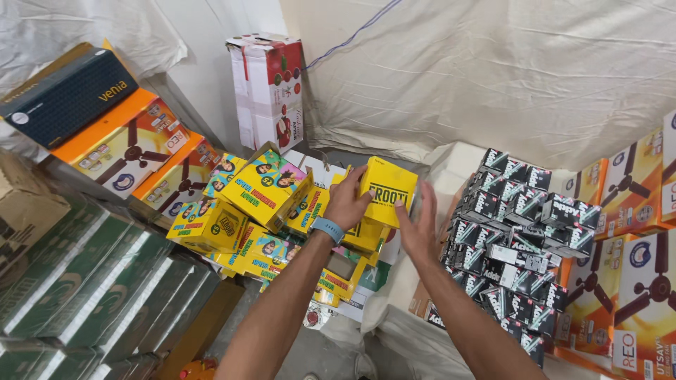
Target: The person repeatedly picks up small yellow boxes from a pile and places them on top of a larger cardboard box. The action is continuous and repetitive throughout the clip, with the person handling one box at a time.
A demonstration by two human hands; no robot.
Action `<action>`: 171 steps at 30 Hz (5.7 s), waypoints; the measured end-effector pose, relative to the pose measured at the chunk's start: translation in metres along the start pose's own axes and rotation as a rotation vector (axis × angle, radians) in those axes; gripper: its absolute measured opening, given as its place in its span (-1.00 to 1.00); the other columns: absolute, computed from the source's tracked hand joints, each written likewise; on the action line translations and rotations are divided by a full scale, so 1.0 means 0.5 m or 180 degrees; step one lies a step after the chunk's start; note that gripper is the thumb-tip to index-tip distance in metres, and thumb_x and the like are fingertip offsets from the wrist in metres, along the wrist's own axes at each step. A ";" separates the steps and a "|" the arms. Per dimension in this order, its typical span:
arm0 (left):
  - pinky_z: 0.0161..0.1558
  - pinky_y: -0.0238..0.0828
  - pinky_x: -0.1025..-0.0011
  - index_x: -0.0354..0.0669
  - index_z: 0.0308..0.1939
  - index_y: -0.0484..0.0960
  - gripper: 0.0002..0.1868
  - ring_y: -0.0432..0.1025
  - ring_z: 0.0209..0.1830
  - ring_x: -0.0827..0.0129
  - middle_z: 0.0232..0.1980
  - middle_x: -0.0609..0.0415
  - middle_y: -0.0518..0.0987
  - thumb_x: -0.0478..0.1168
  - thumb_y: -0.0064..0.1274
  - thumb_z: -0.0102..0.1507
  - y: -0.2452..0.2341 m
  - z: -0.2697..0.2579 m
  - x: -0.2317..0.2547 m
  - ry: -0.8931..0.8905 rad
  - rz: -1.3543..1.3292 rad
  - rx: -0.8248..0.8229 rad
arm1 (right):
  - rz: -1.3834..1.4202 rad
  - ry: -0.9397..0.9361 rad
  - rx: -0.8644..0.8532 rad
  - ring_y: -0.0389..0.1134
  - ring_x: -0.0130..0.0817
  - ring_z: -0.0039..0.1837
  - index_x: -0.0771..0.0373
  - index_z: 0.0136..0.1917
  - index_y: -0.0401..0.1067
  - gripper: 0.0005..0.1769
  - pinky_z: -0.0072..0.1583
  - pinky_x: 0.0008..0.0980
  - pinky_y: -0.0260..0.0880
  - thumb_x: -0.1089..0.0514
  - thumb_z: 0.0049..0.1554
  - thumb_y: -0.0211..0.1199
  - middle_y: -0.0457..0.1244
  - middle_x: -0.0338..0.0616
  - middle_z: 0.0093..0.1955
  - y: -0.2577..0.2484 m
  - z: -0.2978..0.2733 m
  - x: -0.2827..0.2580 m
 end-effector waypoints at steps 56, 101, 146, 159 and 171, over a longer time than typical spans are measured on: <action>0.17 0.41 -0.12 0.26 0.40 0.42 -0.42 0.38 0.27 -0.35 0.29 -0.35 0.45 -0.26 0.11 0.30 -0.616 -1.877 -0.439 -0.1054 0.1014 0.4203 | 0.0011 -0.3167 -0.4417 0.14 0.44 0.44 -0.04 0.49 0.32 -0.20 0.35 0.24 0.27 0.21 0.01 0.46 0.10 0.34 0.50 0.821 -1.484 -0.232; 0.32 0.33 -0.19 -0.15 0.44 0.16 -0.36 0.23 0.43 -0.24 0.38 -0.29 0.28 -0.28 0.08 0.32 -1.526 -3.034 -0.850 -0.1112 0.0592 0.6458 | 0.1235 -0.3878 -0.5294 0.06 0.51 0.47 0.04 0.50 0.30 -0.24 0.26 0.28 0.34 0.34 0.08 0.44 0.09 0.37 0.47 1.825 -2.794 -0.620; 0.56 -0.21 -0.06 0.07 0.62 0.00 -0.08 -0.19 0.65 -0.07 0.65 -0.13 0.00 -0.08 0.03 0.21 -1.971 -3.157 -1.146 -0.1928 -0.0697 0.5651 | 0.0014 -0.2908 -0.6181 0.13 0.25 0.51 0.09 0.60 0.09 -0.25 0.44 0.20 0.15 0.16 0.18 0.22 0.09 0.29 0.46 2.321 -2.983 -0.673; 0.50 -0.46 -0.36 -0.06 0.61 -0.02 -0.15 -0.47 0.62 -0.30 0.66 -0.30 -0.25 -0.27 -0.10 0.23 -1.635 -3.033 -0.804 -0.0991 -0.0288 0.4677 | 0.0486 -0.2886 -0.6486 -0.21 0.28 0.65 0.17 0.57 0.14 -0.28 0.50 0.49 -0.29 0.24 0.16 0.17 -0.03 0.23 0.61 1.863 -2.744 -0.689; 0.48 -0.50 -0.32 0.07 0.58 0.17 -0.18 -0.42 0.65 -0.15 0.68 -0.15 -0.16 -0.33 0.01 0.23 -1.308 -2.849 -0.756 -0.0523 -0.0450 0.3704 | 0.0811 -0.1928 -0.6079 -0.24 0.11 0.67 0.23 0.57 0.11 -0.28 0.53 0.36 -0.27 0.32 0.17 0.19 -0.03 0.16 0.63 1.502 -2.493 -0.459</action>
Point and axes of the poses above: each hand's wrist, its own z-axis towards the middle knuckle, its own y-axis out of the palm, x = y × z, the point moved 4 cm from there along z, towards the middle knuckle
